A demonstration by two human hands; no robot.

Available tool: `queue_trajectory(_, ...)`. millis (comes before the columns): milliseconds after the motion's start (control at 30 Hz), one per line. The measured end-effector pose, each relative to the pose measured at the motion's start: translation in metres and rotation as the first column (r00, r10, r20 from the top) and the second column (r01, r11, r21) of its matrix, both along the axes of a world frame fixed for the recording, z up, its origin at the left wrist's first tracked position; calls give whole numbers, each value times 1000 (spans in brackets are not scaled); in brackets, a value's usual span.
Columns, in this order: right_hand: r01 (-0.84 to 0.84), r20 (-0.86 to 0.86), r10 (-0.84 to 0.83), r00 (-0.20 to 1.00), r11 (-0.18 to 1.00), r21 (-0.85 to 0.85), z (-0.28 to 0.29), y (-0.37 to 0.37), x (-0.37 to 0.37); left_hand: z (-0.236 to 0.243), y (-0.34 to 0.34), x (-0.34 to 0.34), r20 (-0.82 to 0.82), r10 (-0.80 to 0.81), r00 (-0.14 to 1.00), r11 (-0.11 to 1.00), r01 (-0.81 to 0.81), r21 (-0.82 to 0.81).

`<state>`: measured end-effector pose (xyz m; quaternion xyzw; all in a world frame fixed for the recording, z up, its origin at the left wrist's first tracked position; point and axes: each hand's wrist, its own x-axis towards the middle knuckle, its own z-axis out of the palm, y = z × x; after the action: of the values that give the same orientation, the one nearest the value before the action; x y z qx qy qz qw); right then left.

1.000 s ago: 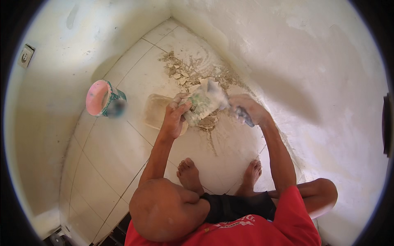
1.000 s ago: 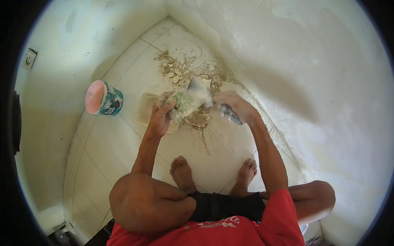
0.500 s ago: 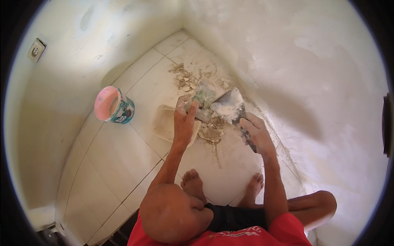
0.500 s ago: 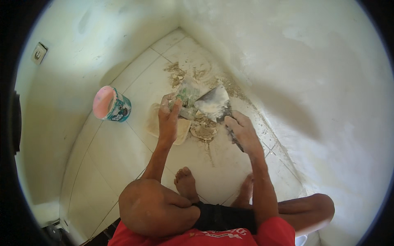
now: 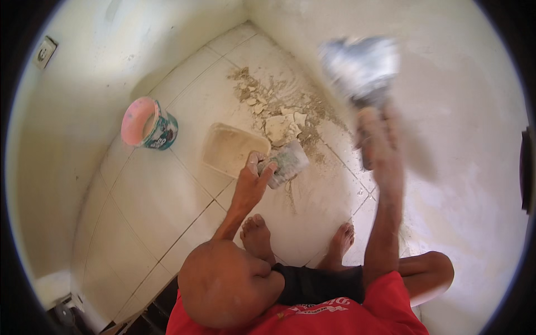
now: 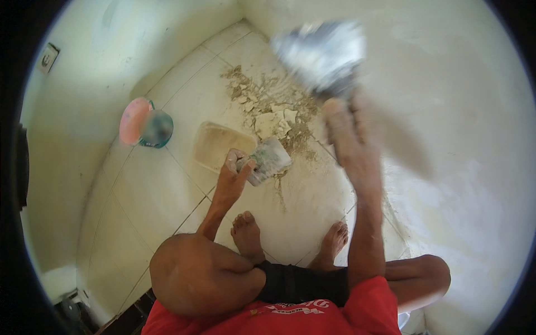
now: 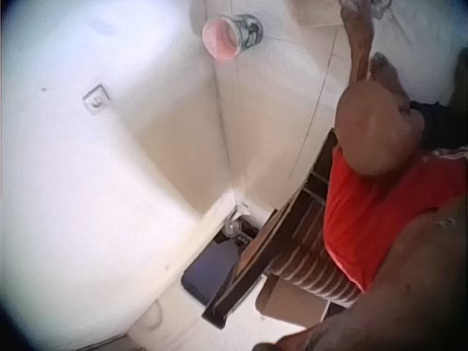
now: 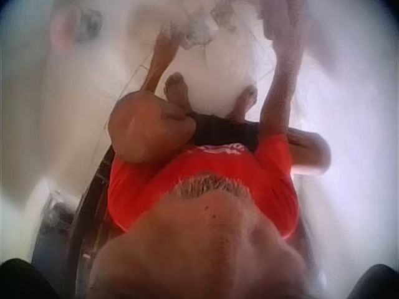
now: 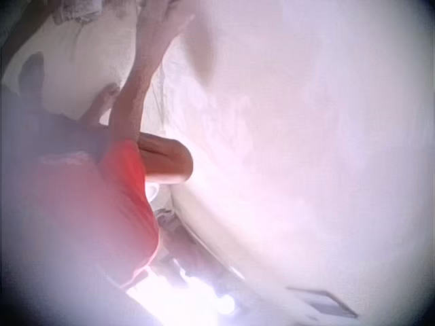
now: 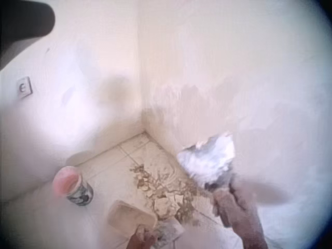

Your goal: The person sands a wall with sandpaper while holding a putty knife, handles wall putty using scrapers and a plastic container, and scrapes the wall with a scraper.

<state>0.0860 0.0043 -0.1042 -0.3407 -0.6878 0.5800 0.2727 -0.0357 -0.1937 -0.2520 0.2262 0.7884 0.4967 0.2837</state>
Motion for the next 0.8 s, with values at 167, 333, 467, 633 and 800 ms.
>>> queue_trajectory(167, 130, -150, -38, 988, 728, 673, -68, 23, -2, -25, -41, 28, 616, 50, 786, 852, -356, 385)
queue_trajectory(333, -465, 681, -55, 730, 691, 554, -160, 30, 25, -34, -49, 30, 746, 112, 656, 798, -507, 326)
queue_trajectory(467, -299, 494, 86, 865, 879, 371, -88, 16, 9, -53, -74, 46, 831, 101, 547, 727, -611, 314)
queue_trajectory(633, -300, 130, 336, 933, 924, -236, -43, 0, 12, -27, -57, 24, 733, 167, 659, 742, -574, 347)
queue_trajectory(800, -440, 209, 476, 854, 876, -196, -12, 7, 16, -8, -43, -2, 618, 233, 751, 772, -530, 352)
